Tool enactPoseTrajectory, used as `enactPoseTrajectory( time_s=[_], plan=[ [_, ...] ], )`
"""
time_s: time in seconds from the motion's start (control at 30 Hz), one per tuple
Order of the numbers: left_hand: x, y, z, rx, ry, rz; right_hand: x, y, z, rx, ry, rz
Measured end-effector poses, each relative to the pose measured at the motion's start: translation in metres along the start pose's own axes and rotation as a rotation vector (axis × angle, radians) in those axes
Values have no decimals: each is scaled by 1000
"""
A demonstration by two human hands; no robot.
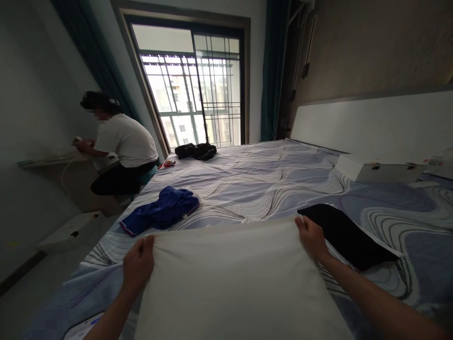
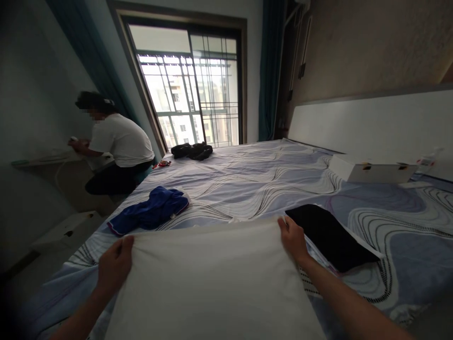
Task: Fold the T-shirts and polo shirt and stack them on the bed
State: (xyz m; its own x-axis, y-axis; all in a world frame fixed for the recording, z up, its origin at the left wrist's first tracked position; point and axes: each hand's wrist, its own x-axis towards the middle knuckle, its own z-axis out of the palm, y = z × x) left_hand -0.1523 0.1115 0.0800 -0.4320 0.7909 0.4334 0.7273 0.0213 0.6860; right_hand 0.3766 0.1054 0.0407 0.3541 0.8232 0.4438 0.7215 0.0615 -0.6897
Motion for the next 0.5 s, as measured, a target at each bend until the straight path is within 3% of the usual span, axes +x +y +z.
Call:
enactPoseTrajectory(
  time_s=[0.1,0.23,0.33,0.5],
  plan=[
    [35,-15,49,58,-75,1,40,14,44,-86,-120,42],
    [49,-40,100,239,-205,-85,61,35,92,-358,-291,150],
    [49,-50,115,286,-215,-109,64,45,107,-444,-321,179],
    [51,-50,111,202,-178,-190,68,53,107,-387,-278,205]
  ],
)
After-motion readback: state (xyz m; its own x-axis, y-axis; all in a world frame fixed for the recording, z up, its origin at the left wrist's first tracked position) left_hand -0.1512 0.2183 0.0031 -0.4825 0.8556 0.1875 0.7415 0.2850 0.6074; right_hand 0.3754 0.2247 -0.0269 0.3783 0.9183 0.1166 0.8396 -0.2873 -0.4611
